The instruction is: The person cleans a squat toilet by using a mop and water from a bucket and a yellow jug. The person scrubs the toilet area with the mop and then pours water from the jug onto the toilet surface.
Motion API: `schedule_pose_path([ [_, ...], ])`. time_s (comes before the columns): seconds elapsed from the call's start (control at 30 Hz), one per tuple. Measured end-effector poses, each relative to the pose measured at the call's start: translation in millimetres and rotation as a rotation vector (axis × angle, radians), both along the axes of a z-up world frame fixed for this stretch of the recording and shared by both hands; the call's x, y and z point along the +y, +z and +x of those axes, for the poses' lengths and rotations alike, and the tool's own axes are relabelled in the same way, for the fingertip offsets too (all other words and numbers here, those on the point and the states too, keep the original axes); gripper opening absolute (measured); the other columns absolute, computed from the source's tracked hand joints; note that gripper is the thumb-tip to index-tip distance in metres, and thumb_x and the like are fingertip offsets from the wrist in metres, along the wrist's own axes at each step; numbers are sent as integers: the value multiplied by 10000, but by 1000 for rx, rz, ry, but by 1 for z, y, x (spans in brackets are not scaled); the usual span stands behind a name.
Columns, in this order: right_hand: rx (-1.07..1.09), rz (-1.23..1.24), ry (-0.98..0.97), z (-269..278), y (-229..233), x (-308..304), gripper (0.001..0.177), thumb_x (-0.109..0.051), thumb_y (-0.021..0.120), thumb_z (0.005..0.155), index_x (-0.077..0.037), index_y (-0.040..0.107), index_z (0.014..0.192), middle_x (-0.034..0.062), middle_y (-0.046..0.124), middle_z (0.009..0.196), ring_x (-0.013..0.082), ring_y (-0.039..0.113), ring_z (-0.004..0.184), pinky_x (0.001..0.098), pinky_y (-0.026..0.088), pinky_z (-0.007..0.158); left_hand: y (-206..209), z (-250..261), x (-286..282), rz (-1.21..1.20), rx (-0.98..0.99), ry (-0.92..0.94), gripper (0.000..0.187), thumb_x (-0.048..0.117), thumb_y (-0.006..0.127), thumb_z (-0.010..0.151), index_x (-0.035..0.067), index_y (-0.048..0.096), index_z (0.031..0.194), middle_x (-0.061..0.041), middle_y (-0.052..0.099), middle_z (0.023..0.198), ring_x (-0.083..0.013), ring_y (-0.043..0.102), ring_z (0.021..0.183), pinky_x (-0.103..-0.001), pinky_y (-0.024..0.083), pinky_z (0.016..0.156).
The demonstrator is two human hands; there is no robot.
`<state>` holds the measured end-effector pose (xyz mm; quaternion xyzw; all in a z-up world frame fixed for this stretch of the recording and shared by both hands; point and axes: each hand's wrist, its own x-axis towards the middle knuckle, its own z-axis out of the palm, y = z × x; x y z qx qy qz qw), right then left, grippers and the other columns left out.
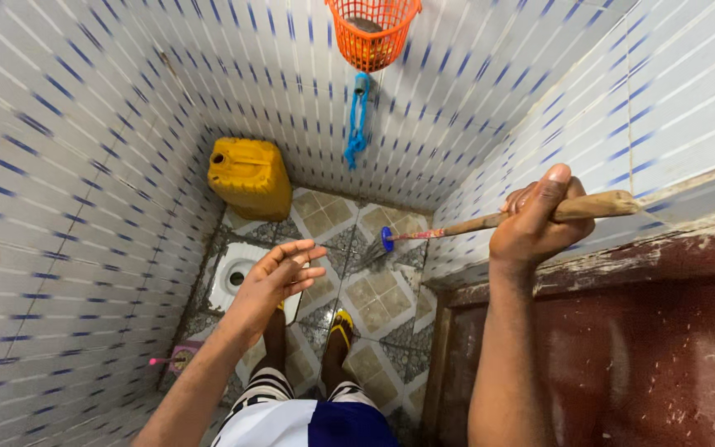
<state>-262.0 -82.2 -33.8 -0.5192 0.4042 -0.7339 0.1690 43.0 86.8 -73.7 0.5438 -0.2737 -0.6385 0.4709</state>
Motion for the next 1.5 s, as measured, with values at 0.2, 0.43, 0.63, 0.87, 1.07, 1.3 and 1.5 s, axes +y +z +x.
schedule_pose_path([
  [0.2, 181, 144, -14, 0, -73, -4, 421, -377, 495, 1145, -132, 515, 803, -23, 486, 639, 91, 480, 524, 226, 372, 473, -4, -16, 3, -2, 0, 8, 394, 223, 479, 1013, 122, 560, 1386, -58, 678, 1392, -188, 682, 1182, -317, 520, 994],
  [0.43, -88, 734, -73, 10, -169, 35, 389, -363, 599, 1009, -131, 559, 700, -31, 562, 608, 80, 415, 433, 263, 319, 403, -5, -33, 10, 6, -17, -31, 402, 251, 518, 1003, 121, 562, 1381, -45, 687, 1371, -179, 690, 1139, -321, 529, 987],
  [0.63, -181, 568, 91, 21, -182, 36, 478, -275, 707, 987, -123, 432, 627, -25, 489, 597, 57, 361, 521, 277, 285, 494, -13, -35, 13, 4, -5, -16, 416, 263, 517, 998, 131, 554, 1391, -49, 677, 1380, -173, 691, 1144, -325, 520, 1002],
  [0.87, -280, 601, 244, 59, -203, 49, 360, -210, 721, 926, -140, 505, 647, -21, 553, 641, 64, 459, 545, 272, 338, 496, -7, -33, 15, 19, -48, -12, 410, 268, 515, 1002, 132, 562, 1385, -39, 682, 1373, -161, 687, 1159, -320, 515, 1012],
  [1.07, -432, 642, 437, 84, -202, 77, 340, -181, 694, 965, -102, 525, 681, 7, 541, 692, 87, 469, 634, 258, 363, 585, -5, -36, 11, -18, -38, -19, 403, 260, 528, 1013, 106, 566, 1384, -59, 688, 1375, -168, 686, 1149, -319, 515, 1007],
  [1.3, -817, 716, 154, 51, -182, 69, 147, -129, 670, 865, -163, 579, 755, 2, 558, 705, 123, 548, 679, 277, 457, 676, -3, -31, 8, -22, -40, -22, 408, 263, 500, 1016, 113, 551, 1392, -54, 682, 1378, -175, 701, 1155, -314, 541, 1002],
  [1.5, -732, 495, 299, 10, -107, 68, 290, -136, 675, 900, -158, 482, 685, -32, 419, 625, 106, 457, 590, 368, 597, 796, -4, -25, 12, -6, -45, 14, 410, 263, 503, 1010, 119, 558, 1390, -58, 685, 1374, -175, 696, 1168, -315, 553, 993],
])
